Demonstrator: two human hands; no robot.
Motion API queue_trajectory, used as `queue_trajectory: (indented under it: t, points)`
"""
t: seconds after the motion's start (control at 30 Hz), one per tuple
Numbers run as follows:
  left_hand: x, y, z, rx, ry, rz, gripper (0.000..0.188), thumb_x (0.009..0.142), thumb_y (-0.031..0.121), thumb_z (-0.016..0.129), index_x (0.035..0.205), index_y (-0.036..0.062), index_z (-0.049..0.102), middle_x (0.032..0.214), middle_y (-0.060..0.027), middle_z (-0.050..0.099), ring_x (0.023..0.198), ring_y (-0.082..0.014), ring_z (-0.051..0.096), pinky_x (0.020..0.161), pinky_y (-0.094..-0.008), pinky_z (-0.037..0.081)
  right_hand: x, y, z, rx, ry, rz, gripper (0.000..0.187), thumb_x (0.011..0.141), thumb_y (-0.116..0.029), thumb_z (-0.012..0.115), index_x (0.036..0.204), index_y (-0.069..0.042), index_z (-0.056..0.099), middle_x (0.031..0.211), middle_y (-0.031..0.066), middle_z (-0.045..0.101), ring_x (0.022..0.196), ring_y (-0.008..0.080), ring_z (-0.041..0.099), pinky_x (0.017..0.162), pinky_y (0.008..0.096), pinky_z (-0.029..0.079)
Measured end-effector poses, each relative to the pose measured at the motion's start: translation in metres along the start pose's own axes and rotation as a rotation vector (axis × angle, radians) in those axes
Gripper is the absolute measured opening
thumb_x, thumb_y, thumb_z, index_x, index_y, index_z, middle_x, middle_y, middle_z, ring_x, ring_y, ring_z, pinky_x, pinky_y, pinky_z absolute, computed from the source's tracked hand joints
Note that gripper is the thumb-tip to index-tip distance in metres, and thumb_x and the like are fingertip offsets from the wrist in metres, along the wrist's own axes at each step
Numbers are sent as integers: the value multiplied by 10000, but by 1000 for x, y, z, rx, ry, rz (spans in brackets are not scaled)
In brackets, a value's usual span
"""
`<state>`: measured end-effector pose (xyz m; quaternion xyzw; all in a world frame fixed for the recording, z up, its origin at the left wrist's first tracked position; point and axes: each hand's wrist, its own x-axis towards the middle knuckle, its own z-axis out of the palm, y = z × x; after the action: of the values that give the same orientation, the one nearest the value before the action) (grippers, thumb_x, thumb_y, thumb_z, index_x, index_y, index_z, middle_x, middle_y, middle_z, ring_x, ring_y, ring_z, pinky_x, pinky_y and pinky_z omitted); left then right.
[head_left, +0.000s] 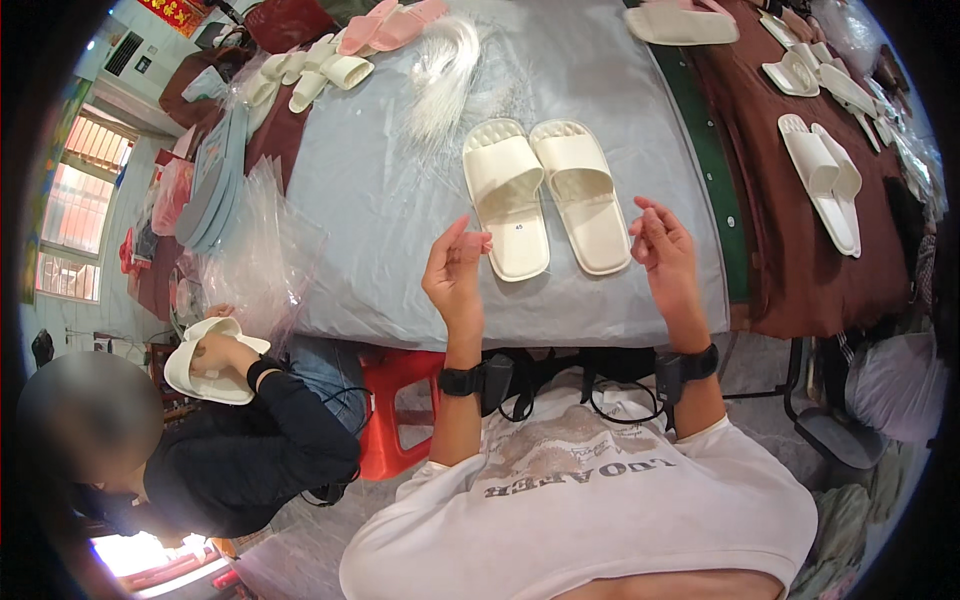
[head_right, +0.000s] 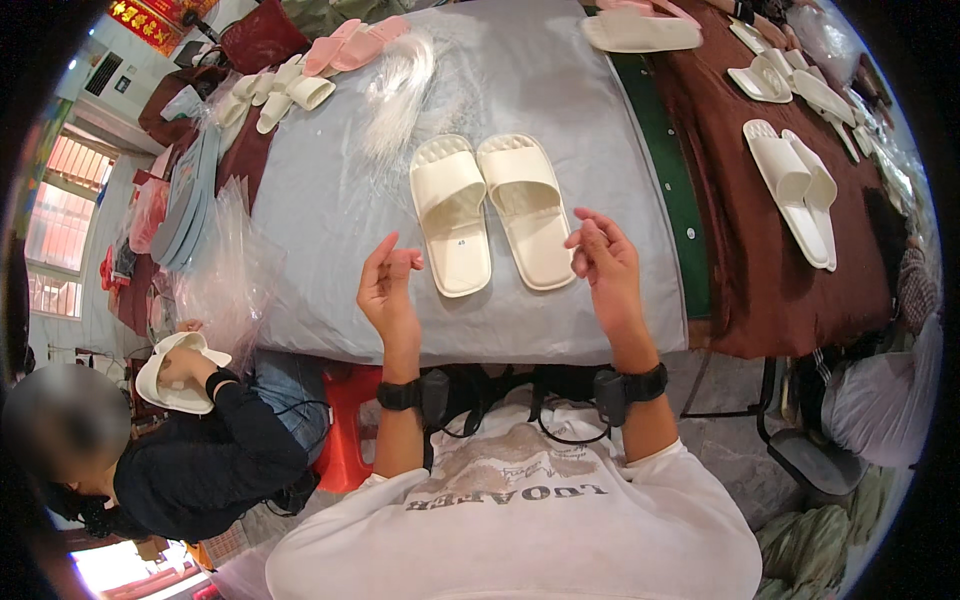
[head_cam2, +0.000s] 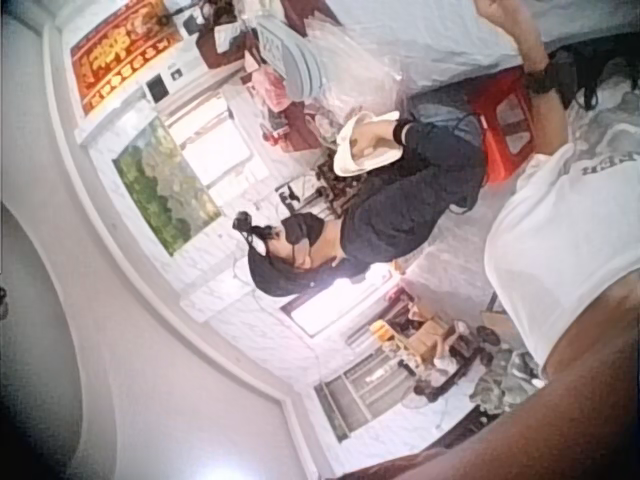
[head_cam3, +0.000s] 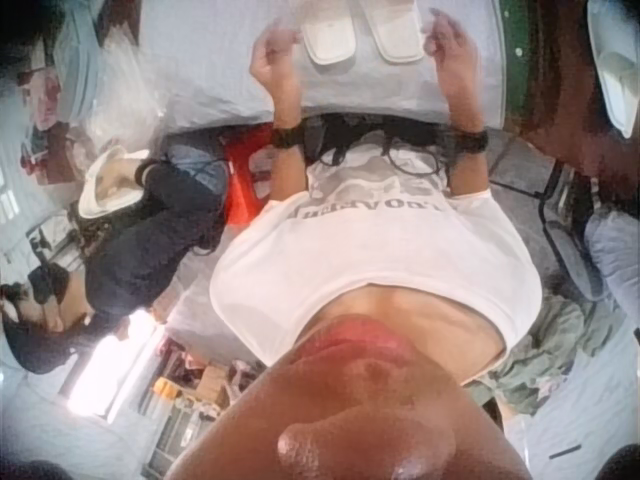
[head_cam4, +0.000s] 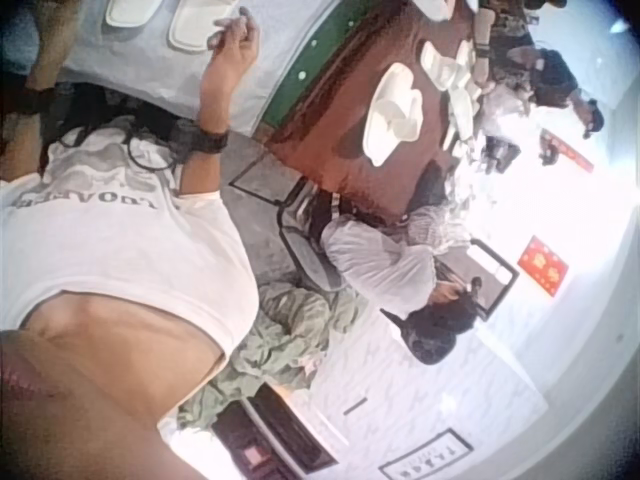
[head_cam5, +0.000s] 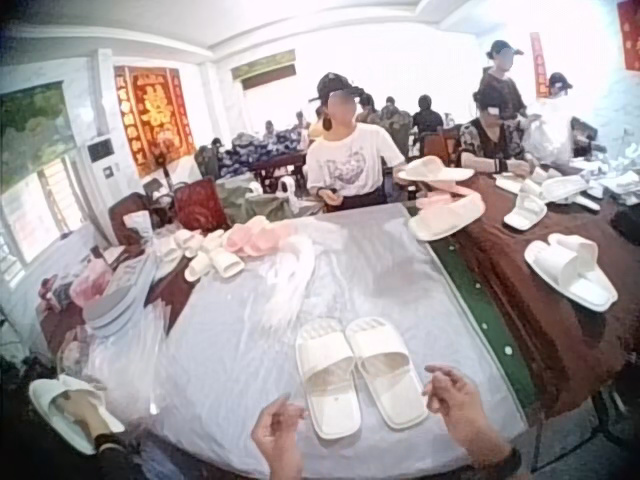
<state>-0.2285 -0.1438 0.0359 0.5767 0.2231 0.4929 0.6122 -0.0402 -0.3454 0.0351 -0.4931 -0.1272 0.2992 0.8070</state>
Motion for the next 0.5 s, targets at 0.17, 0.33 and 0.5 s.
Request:
queue_trajectory:
  t: [0.17,0.33,0.5]
  points:
    - [-7,3,14,-125,-58,5,267,1005,85,680,1239,-35,633,981,-111,737,878,-157,679,836,-304,557,-5,3,23,-250,-55,-39,212,1068,-171,589,1204,-12,623,930,59,748,644,43,519,556,194,386]
    - [-17,-3,23,-116,-134,-139,185,975,61,715,1124,-21,642,1020,-134,740,976,-196,723,861,-304,563,-13,-3,38,-425,-372,-118,138,1023,-128,654,1084,-10,689,1153,79,729,966,98,633,847,273,509]
    - [-16,5,44,87,-319,-49,108,950,54,743,1029,18,678,1068,-136,746,1043,-209,713,926,-315,537,-17,5,46,-535,-705,-160,148,1010,-137,679,1081,-8,687,1107,61,701,1023,134,633,918,307,511]
